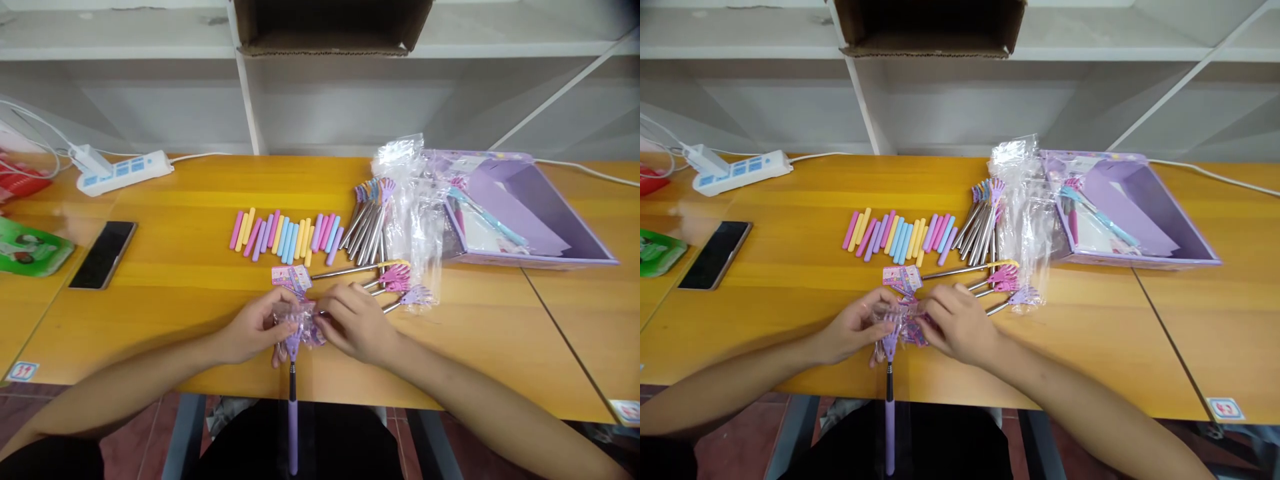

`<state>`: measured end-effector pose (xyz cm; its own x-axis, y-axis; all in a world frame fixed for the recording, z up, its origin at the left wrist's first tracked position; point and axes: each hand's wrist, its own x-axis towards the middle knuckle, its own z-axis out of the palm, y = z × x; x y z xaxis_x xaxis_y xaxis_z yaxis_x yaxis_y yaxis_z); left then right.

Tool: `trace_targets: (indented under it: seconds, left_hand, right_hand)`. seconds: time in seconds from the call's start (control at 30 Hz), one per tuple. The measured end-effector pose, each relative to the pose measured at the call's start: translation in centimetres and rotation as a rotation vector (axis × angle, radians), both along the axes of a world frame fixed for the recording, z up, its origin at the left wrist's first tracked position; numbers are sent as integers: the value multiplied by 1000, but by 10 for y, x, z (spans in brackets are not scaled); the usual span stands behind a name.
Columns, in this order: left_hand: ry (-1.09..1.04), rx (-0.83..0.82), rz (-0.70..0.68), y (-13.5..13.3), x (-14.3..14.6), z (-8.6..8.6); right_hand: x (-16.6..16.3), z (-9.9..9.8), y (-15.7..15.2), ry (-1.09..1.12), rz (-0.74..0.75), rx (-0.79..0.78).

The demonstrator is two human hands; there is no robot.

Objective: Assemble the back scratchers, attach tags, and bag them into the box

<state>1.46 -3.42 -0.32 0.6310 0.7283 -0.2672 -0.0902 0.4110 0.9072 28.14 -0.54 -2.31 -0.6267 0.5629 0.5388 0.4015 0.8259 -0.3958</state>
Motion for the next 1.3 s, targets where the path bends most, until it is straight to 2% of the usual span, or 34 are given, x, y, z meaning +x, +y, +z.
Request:
trace_targets:
  seconds: [0.03, 0.1, 0.23, 0.37, 0.47, 0.57, 0.7, 0.83, 0.97, 1.17, 1.3]
  left_hand:
    - [2, -2, -19, -3, 1, 0]
    - [16, -1, -51, -9, 4, -1]
    - [58, 68, -153, -15, 5, 2]
    - [63, 41, -190, -13, 2, 5]
    - [101, 60, -162, -10, -1, 5]
    - [174, 157, -121, -6, -3, 0]
    - [292, 327, 44, -3, -4, -13]
    - [244, 181, 138, -4, -4, -23]
    - [170, 63, 169, -4, -4, -24]
    - [182, 96, 126, 1, -3, -20]
    - [195, 118, 139, 3, -3, -19]
  right_hand:
    - [-2, 0, 2, -51, -76, -12]
    - [-9, -1, 3, -128, -128, -17]
    - [-24, -3, -3, -234, -142, 12]
    - [-31, -6, -6, -225, -119, -20]
    - [-30, -7, -5, -164, -127, -43]
    - [-28, -6, -5, -90, -148, -83]
    - [-27, 0, -6, -28, -154, -151]
    - [-24, 4, -5, 16, -136, -235]
    - [-18, 2, -1, 52, -121, -310]
    - [-12, -4, 2, 78, -175, -323]
    - [-11, -5, 2, 104, -155, -257]
